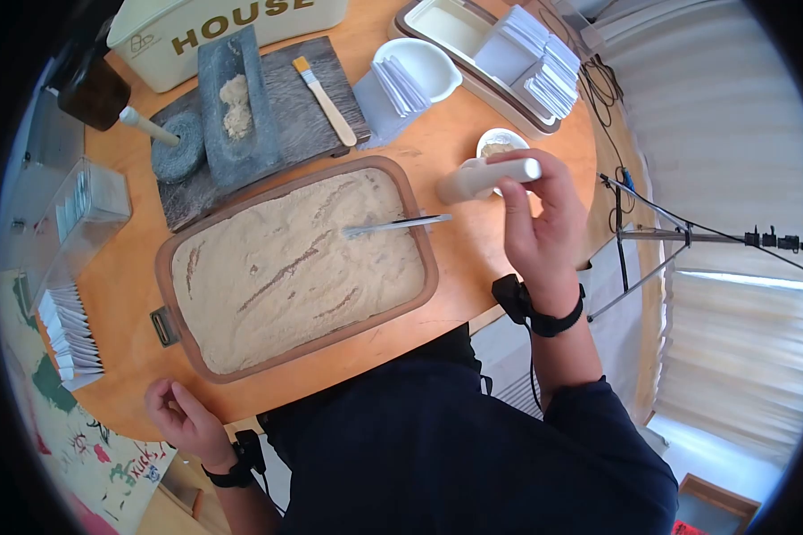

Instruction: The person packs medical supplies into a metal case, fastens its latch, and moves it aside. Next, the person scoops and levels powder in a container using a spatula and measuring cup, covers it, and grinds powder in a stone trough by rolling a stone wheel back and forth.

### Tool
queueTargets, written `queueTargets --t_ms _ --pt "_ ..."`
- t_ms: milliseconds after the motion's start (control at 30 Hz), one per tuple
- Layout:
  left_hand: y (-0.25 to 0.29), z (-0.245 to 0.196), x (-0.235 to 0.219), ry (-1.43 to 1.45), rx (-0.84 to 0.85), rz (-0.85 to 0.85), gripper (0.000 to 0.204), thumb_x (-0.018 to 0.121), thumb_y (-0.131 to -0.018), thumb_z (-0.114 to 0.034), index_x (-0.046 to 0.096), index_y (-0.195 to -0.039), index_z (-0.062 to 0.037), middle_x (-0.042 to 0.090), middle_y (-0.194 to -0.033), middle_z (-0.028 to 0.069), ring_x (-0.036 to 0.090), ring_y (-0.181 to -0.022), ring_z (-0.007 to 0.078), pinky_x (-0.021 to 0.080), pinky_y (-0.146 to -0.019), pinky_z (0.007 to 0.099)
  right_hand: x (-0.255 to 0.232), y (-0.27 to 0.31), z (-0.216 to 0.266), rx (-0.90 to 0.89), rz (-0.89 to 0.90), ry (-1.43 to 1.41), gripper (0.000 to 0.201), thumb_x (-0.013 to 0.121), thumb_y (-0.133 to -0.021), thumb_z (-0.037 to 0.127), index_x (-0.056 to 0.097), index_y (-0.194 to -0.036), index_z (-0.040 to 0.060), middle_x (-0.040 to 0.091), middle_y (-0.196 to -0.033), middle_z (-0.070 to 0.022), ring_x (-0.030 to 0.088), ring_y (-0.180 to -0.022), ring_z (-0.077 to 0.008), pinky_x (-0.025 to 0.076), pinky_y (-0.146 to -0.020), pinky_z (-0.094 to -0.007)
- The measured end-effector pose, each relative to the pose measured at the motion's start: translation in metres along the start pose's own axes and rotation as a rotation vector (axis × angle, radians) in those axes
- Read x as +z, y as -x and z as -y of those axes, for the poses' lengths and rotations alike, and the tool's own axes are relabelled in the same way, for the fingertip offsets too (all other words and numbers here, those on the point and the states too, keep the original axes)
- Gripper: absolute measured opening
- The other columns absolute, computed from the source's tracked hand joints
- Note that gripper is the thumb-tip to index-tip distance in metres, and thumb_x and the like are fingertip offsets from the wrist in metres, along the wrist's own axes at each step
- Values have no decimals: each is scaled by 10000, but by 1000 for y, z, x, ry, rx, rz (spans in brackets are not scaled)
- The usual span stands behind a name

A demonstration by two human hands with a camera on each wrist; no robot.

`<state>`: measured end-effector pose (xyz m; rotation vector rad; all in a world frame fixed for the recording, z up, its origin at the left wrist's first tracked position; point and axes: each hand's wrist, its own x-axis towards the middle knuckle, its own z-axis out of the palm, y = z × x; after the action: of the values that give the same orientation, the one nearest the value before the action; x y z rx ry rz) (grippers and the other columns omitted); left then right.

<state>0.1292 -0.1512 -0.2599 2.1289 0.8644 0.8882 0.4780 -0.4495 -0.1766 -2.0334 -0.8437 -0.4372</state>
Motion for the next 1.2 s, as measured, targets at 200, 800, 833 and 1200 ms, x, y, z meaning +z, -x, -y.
queueTargets --t_ms 200,800,833,1200 --pt "0 -1 0 -10 4 -4 141 490 -989 31 508 -1128 42 531 -1102 116 522 -996 182 450 -880 285 -1 -2 -2 -6 38 10 180 671 -893 28 585 -1049 9 696 -917 -102 712 -798 -244 580 -751 -310" --pt "0 -3 4 44 -10 -51 132 518 -992 -5 539 -1117 33 553 -1087 93 523 -992 161 437 -898 283 0 1 5 160 156 -251 335 580 -938 -28 530 -1268 3 657 -1079 -119 670 -978 -202 547 -868 -321" --pt "0 -4 5 37 -5 -61 130 519 -993 -10 540 -1114 33 555 -1078 91 526 -983 159 438 -895 283 0 1 5 159 153 -254 335 580 -938 -28 530 -1268 3 657 -1079 -119 670 -978 -202 547 -868 -321" --pt "0 5 3 -25 -5 -63 134 539 -988 -32 532 -1107 30 538 -1057 91 526 -945 163 465 -835 281 -1 10 -3 -69 25 -52 367 676 -834 3 612 -1188 74 700 -998 -111 684 -901 -298 550 -763 -348"
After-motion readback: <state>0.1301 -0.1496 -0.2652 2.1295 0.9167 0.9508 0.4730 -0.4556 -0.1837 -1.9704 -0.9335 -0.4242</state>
